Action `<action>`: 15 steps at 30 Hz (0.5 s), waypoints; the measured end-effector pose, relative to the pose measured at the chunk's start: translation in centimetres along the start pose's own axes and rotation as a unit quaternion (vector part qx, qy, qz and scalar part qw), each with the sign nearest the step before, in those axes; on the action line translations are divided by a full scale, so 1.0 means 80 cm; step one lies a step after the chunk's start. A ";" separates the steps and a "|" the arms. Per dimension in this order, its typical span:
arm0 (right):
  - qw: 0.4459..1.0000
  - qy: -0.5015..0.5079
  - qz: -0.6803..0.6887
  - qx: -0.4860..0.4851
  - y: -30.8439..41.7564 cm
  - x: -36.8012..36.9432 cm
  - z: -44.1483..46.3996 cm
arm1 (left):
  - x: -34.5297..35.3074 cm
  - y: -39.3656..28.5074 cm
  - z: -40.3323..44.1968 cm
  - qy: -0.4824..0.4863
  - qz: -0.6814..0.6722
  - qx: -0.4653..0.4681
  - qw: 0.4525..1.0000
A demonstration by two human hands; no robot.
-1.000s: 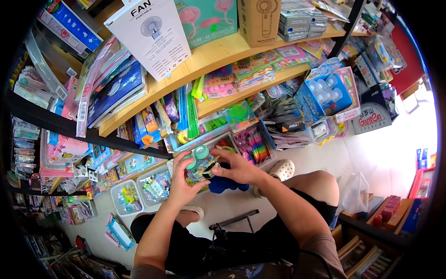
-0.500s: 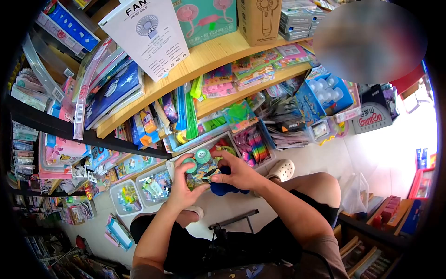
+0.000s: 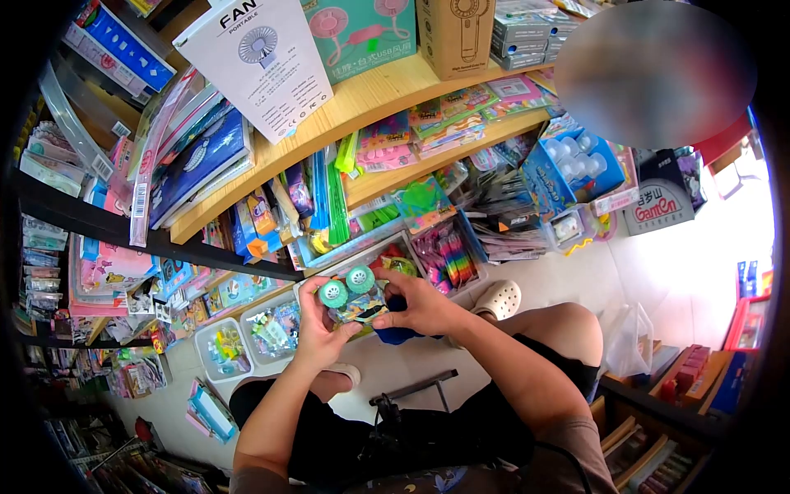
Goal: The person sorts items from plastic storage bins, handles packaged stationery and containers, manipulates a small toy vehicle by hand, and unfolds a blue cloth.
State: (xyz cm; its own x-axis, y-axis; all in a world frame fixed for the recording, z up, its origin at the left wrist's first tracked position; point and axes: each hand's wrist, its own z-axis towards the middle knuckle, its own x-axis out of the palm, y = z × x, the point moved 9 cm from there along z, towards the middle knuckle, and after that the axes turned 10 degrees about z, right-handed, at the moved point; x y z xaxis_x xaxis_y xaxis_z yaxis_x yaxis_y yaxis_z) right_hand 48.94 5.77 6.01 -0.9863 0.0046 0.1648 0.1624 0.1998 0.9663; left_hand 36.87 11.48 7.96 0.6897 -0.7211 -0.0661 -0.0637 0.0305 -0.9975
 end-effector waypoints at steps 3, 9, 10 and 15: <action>0.999 0.000 -0.036 -0.013 0.009 0.000 -0.003 | -0.001 -0.001 -0.001 0.012 0.034 0.006 0.999; 0.993 0.003 -0.105 -0.045 0.005 0.004 -0.005 | 0.004 -0.009 -0.001 0.057 0.136 0.038 0.988; 0.993 0.001 -0.106 -0.050 0.006 0.005 -0.005 | 0.004 -0.011 -0.001 0.063 0.162 0.045 0.984; 0.996 0.002 -0.083 0.007 0.003 0.005 -0.004 | -0.004 -0.005 0.000 0.049 0.151 0.012 0.987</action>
State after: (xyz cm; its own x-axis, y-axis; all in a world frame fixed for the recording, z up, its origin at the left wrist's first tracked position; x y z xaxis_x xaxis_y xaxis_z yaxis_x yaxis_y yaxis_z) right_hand 48.59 5.49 6.39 -0.9994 -0.0336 0.0028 -0.0044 0.2120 0.9773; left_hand 36.70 11.67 8.37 0.5686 -0.7397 -0.3599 -0.2390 0.2701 -0.9327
